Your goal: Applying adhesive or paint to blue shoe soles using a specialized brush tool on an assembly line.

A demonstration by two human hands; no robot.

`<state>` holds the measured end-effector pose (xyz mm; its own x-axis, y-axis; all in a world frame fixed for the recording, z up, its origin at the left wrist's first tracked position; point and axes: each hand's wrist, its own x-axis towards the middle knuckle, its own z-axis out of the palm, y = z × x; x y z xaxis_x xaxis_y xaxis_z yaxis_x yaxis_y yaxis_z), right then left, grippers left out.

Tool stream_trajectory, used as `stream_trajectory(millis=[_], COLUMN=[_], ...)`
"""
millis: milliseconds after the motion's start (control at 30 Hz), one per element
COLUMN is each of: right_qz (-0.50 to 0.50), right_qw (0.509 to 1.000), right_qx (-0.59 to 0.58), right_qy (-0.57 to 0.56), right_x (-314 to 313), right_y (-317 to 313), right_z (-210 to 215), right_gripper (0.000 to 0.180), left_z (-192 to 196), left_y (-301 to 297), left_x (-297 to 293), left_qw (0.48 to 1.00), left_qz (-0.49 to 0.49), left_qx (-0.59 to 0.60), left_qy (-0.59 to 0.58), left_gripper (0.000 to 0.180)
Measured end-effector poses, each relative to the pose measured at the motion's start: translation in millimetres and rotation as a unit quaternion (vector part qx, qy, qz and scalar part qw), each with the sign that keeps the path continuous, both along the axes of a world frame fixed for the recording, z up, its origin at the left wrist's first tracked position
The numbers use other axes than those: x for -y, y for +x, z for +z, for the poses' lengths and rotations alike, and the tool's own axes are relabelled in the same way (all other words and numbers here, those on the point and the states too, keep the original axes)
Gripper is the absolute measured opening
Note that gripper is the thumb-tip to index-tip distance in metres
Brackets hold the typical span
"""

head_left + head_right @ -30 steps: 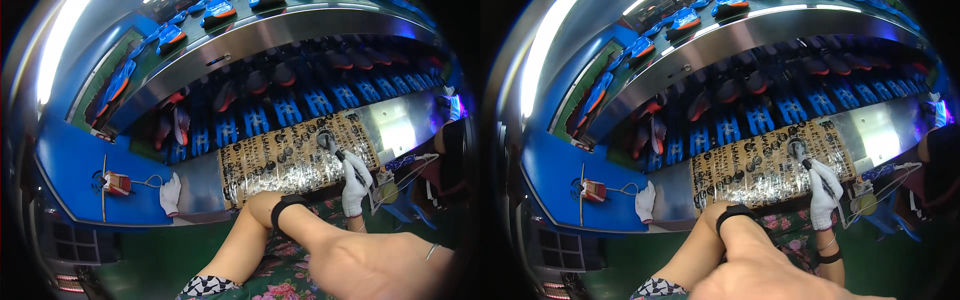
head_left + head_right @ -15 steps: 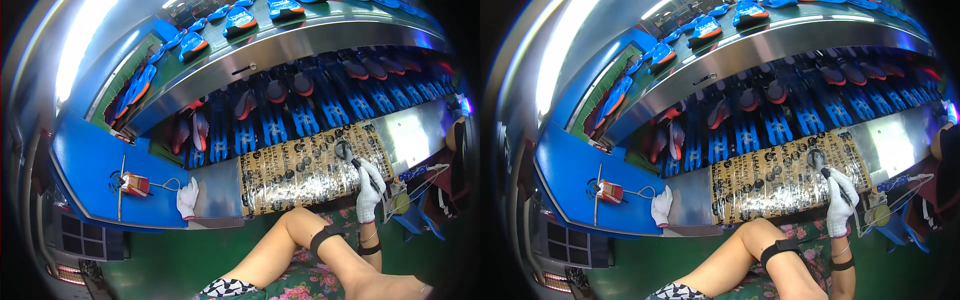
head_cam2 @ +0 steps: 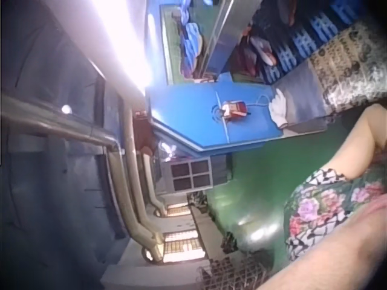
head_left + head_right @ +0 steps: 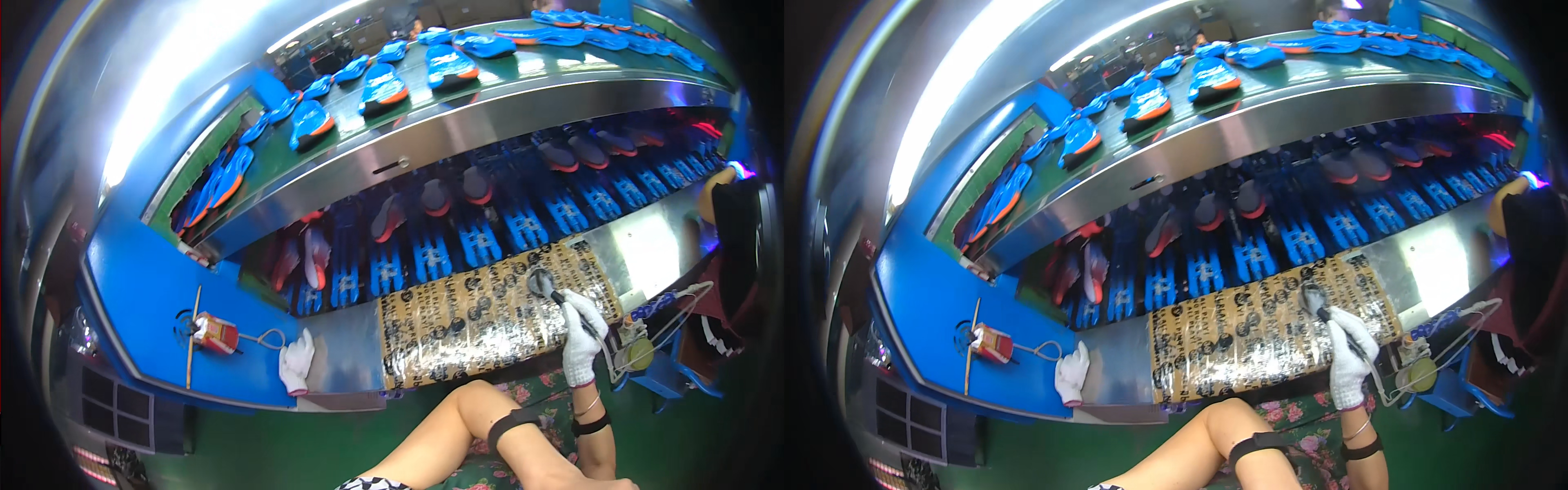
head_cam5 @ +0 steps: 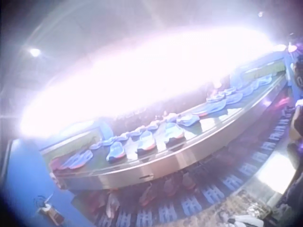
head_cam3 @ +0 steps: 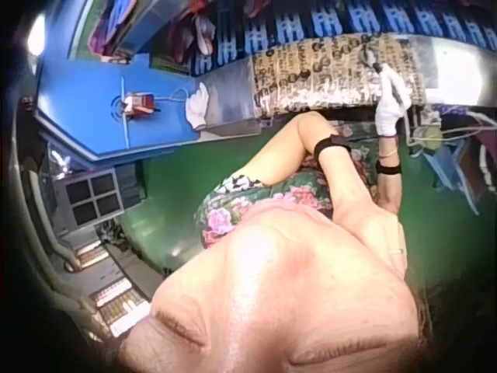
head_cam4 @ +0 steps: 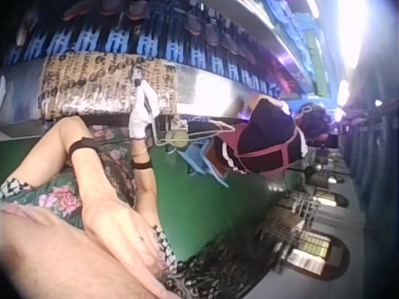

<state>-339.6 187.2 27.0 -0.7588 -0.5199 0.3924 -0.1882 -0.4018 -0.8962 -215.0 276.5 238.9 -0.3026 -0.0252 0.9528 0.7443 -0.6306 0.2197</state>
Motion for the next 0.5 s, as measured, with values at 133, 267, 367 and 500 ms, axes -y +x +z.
stream_trajectory(millis=[133,267,367,500], right_qz=[0.015,0.019,-0.041,0.024], right_qw=[0.999,0.997,0.992,0.987], right_qx=[-0.039,-0.069,-0.115,-0.156], right_qy=[0.004,0.008,-0.041,0.025], right_x=[2.5,3.5,11.1,2.6], right_y=[5.1,2.6,1.7,-8.1], right_z=[12.4,17.9,23.9,32.5], right_gripper=[0.016,0.018,0.018,0.017], left_z=[0.2,-32.3,-28.2,-51.5], left_y=[8.2,10.8,-9.6,-89.5], left_x=[13.0,55.6,104.1,176.4], left_qw=[0.998,0.970,0.937,0.920], left_qz=[0.009,0.072,0.273,0.162], left_qx=[-0.027,0.006,0.156,0.328], left_qy=[-0.057,-0.231,-0.156,0.140], left_gripper=[0.036,0.036,0.019,0.032])
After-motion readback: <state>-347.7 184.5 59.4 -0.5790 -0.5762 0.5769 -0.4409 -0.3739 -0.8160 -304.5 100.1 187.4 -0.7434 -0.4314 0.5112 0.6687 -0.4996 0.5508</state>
